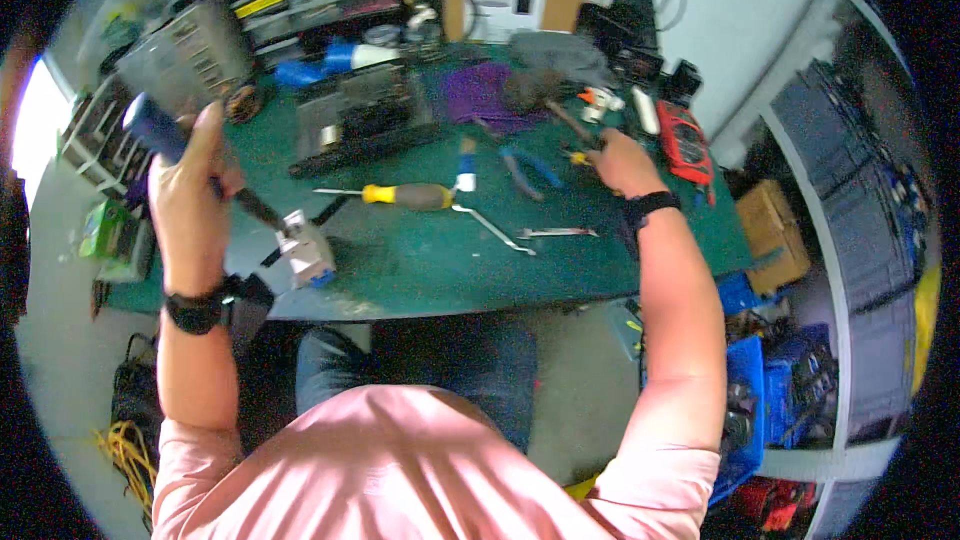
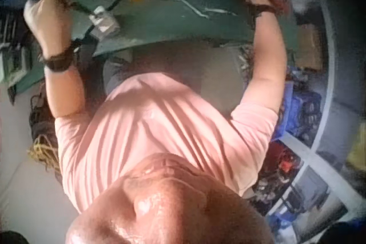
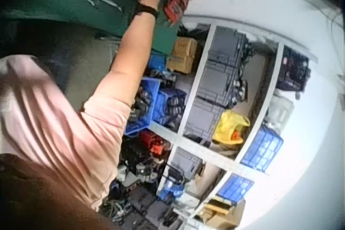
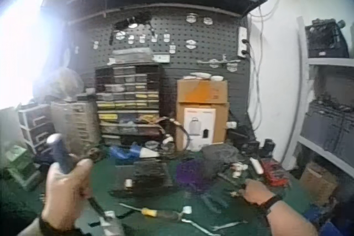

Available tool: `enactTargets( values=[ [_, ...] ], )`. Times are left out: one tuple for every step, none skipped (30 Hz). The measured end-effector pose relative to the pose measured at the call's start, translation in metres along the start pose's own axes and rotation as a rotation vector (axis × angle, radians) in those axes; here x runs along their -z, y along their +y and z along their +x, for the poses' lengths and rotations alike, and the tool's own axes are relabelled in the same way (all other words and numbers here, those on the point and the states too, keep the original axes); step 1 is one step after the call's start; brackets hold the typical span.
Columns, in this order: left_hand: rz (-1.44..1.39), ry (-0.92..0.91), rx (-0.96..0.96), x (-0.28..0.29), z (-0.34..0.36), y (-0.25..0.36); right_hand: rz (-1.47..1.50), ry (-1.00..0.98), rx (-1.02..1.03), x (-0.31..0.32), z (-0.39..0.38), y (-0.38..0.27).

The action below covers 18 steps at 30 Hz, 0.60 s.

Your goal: The person holds a small white electrical component and uses a blue-handled screwdriver to manipulate its internal parts. They repeatedly insert the tool into the component's slots and rotate it, appearing to adjust or disassemble the device on a cluttered workbench.

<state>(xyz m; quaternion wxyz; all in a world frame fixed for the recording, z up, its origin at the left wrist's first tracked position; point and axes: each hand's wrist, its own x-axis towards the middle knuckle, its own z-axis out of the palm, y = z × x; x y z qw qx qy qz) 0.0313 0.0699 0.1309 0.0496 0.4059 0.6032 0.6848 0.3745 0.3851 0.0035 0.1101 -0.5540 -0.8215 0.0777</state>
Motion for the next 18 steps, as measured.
enactTargets(
  values=[
    [-0.066, 0.010, 0.053, 0.001, 0.002, -0.001, 0.004, 0.023, 0.008, -0.005, 0.003, -0.002],
    [-0.117, 0.012, 0.060, 0.002, 0.003, -0.003, -0.052, 0.045, -0.025, -0.010, 0.008, -0.007],
    [-0.180, 0.003, 0.050, 0.002, 0.003, -0.004, -0.116, 0.075, -0.100, -0.014, 0.013, -0.011],
    [-0.179, -0.016, 0.049, 0.005, 0.003, -0.004, -0.193, 0.184, -0.054, -0.016, 0.014, -0.015],
    [-0.171, -0.036, 0.051, 0.007, 0.002, -0.004, -0.288, 0.278, -0.080, -0.017, 0.013, -0.018],
    [-0.255, -0.033, 0.050, 0.005, 0.000, -0.005, -0.333, 0.363, 0.016, -0.012, 0.012, -0.018],
    [-0.210, -0.035, 0.059, 0.005, -0.001, -0.005, -0.397, 0.378, 0.056, -0.003, 0.012, -0.023],
    [-0.170, -0.038, 0.065, 0.005, -0.001, -0.003, -0.406, 0.402, 0.076, 0.004, 0.009, -0.028],
    [-0.130, -0.042, 0.073, 0.004, 0.000, -0.001, -0.421, 0.436, 0.095, 0.013, 0.004, -0.033],
    [-0.087, -0.045, 0.070, 0.004, -0.001, 0.001, -0.348, 0.474, 0.096, 0.022, -0.005, -0.038],
    [-0.080, -0.049, 0.067, 0.004, 0.000, 0.002, -0.278, 0.518, 0.104, 0.031, -0.014, -0.044],
    [-0.071, -0.052, 0.069, 0.003, 0.000, 0.001, -0.207, 0.522, 0.087, 0.045, -0.022, -0.050],
    [-0.066, -0.062, 0.053, 0.003, 0.000, 0.001, -0.120, 0.571, 0.093, 0.057, -0.028, -0.058],
    [-0.091, -0.078, 0.079, 0.003, 0.000, 0.001, 0.036, 0.589, 0.183, 0.073, -0.030, -0.067],
    [-0.077, -0.064, 0.080, 0.002, 0.000, 0.001, 0.211, 0.593, 0.196, 0.088, -0.032, -0.077],
    [-0.066, -0.052, 0.069, 0.001, -0.001, 0.002, 0.322, 0.482, 0.187, 0.108, -0.037, -0.086],
    [-0.054, -0.039, 0.058, 0.001, -0.001, 0.003, 0.496, 0.349, 0.148, 0.136, -0.045, -0.094],
    [-0.048, -0.014, 0.058, 0.000, -0.002, 0.004, 0.555, 0.414, 0.159, 0.142, -0.050, -0.110]
  ],
)
